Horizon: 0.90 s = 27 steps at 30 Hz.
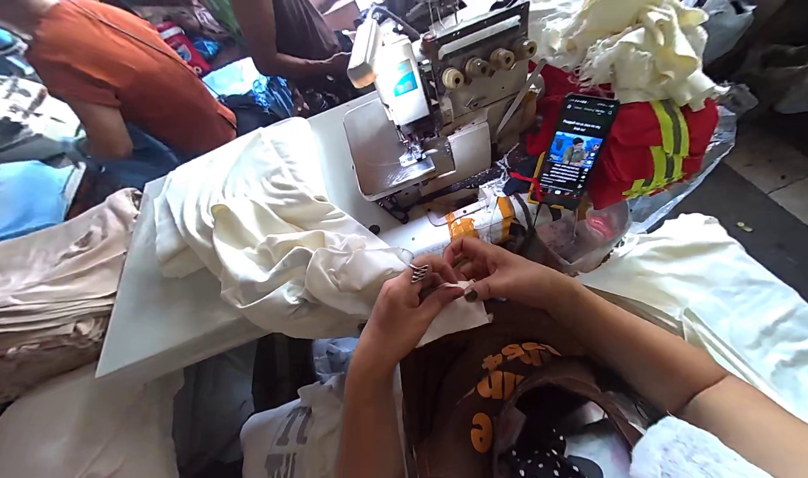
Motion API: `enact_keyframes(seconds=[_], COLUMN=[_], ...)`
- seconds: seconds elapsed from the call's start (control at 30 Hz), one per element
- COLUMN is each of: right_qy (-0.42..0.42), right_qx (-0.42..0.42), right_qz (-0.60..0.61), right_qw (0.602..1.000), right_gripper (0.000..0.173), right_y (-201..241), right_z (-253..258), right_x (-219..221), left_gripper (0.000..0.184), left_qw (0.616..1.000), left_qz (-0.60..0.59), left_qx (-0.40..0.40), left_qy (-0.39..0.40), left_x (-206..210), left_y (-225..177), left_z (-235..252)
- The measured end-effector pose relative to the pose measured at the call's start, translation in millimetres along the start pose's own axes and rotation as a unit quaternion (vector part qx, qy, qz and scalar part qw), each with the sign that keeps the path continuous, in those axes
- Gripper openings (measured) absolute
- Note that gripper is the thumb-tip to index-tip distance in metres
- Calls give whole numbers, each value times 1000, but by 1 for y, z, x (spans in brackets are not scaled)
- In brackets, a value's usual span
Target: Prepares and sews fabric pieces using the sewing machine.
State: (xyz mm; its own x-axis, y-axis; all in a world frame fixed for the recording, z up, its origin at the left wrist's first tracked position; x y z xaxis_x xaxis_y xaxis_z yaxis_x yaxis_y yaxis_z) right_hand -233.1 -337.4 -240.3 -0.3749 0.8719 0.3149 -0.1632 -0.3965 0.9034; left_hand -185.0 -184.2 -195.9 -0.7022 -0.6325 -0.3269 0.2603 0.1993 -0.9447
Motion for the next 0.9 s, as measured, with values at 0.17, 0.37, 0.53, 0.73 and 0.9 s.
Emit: enact_keyframes(seconds=[0.17,0.37,0.53,0.73,0.9], right_qy=[-55,22,13,33,33], right_qx=[-36,-23,-44,-61,-80], right_qz=[-54,-172,-208,-266,-414], right_qw=[996,985,977,961,906], right_gripper=[19,12,8,31,30], right_y=[10,2,0,1,8], right_z=[1,-4,-14,-17,-22], right_x=[-11,-23,-24,-8,4], left_gripper=[39,16,30,17,13], left_qw=[990,898,942,968,973], left_qz=[118,398,272,99,19], left_qx=[64,110,98,101,95], left_qy=[-44,-155,-172,-206,-210], left_x=[-2,7,-16,-21,-29], left_y=[14,36,37,44,45], left_z=[-13,-26,-35,-38,-43])
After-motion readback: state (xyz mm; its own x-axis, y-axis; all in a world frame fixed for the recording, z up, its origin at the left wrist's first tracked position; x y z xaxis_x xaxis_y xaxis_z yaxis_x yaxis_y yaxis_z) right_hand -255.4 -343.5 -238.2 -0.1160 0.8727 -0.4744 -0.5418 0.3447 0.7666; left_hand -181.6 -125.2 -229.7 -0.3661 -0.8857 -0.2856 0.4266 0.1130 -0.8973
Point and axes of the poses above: each hand's wrist, its own z-axis towards the middle knuckle, its own x-axis out of the palm, y = z × x, the point moved 5 cm from there along z, towards the middle knuckle, and after that the axes turned 12 degrees about -x, right-handed, at the moved point
